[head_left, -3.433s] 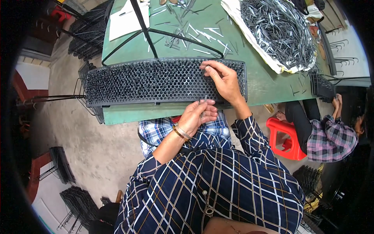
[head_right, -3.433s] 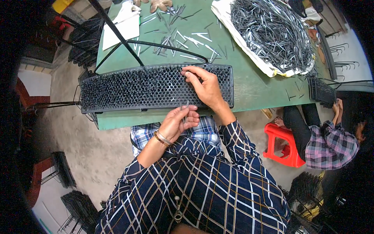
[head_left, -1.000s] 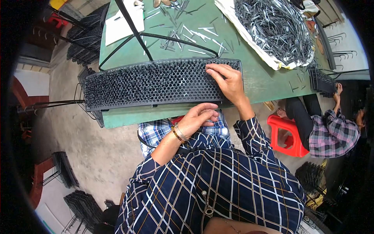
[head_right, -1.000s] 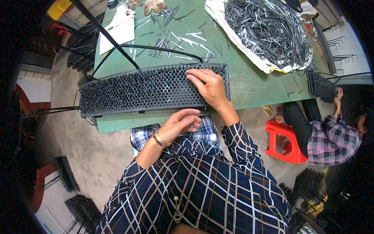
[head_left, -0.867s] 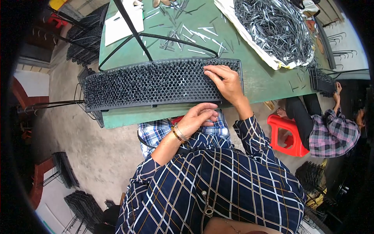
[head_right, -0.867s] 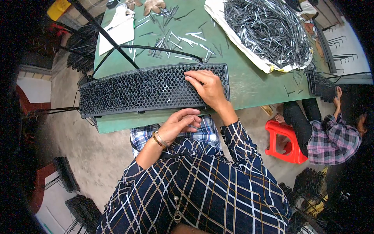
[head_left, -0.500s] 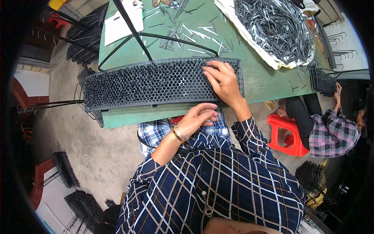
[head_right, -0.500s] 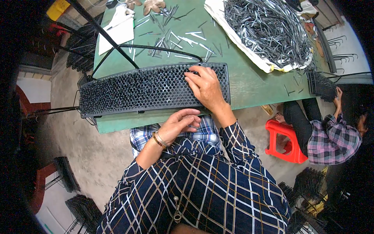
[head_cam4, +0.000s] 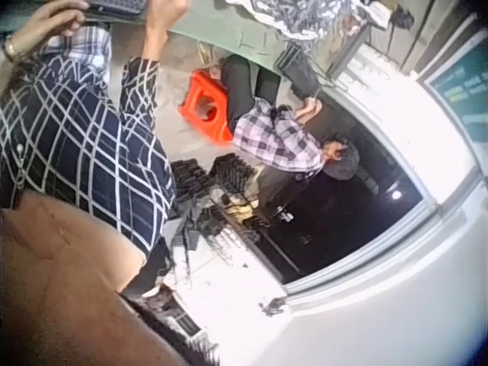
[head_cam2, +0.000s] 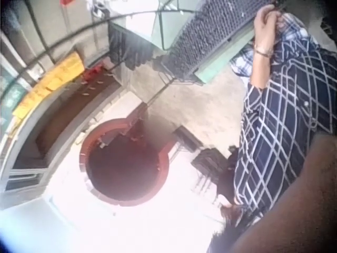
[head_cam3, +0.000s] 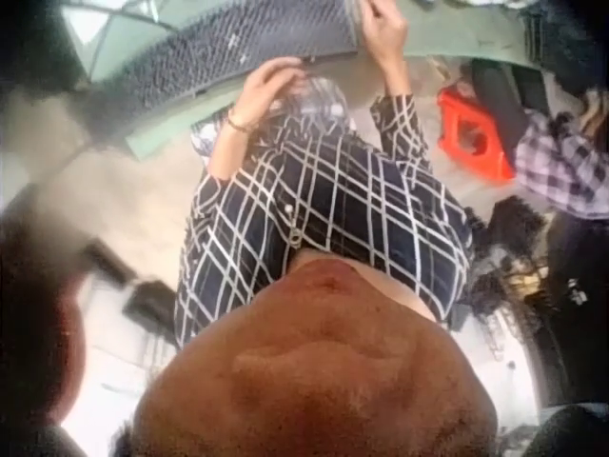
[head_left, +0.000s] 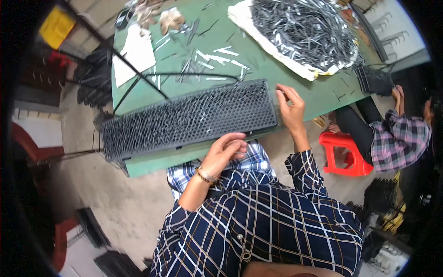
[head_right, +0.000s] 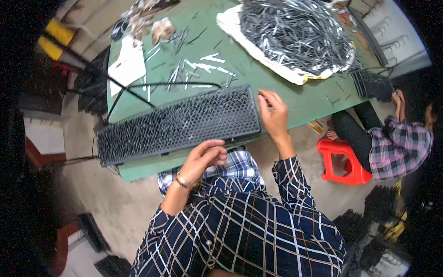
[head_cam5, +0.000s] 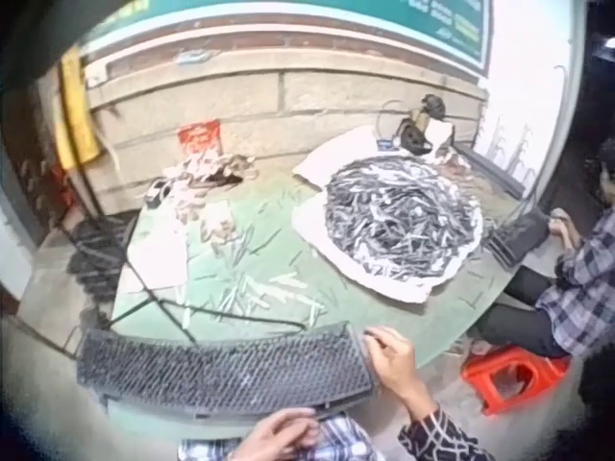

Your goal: Insert small plastic components into a honeycomb-style plastic frame.

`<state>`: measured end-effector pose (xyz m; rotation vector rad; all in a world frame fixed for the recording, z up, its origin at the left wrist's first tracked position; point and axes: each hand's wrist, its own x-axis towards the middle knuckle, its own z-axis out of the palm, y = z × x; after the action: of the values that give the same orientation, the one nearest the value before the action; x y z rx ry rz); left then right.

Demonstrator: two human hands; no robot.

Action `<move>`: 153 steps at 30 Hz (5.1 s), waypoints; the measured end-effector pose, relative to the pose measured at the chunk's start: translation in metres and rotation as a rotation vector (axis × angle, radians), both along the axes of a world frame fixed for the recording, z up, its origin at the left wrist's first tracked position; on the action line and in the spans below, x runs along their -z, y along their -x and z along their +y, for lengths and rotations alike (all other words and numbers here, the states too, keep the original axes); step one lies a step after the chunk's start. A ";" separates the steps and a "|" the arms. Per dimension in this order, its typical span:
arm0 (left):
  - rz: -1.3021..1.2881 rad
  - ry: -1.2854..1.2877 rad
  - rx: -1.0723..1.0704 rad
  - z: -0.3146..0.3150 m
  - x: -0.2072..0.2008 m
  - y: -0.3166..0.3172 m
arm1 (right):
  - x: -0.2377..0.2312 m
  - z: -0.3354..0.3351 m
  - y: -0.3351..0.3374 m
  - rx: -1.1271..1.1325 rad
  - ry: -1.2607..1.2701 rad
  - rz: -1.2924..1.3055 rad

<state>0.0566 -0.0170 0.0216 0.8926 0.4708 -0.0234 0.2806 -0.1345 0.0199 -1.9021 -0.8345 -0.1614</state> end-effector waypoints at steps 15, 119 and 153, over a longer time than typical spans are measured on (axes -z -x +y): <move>-0.324 -1.145 0.157 0.027 -0.090 -0.207 | 0.048 -0.053 -0.077 0.247 0.063 -0.019; -0.406 -0.260 -0.124 0.003 -0.059 -0.373 | -0.029 0.032 -0.150 0.180 -1.063 1.036; -0.220 -1.489 -0.473 0.038 -0.036 -0.363 | -0.001 0.102 -0.167 -0.320 -1.189 1.487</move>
<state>0.4201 0.0212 0.0577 2.1722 0.4411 0.9610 0.4473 -0.0322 0.0210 -0.3880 0.1014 0.7302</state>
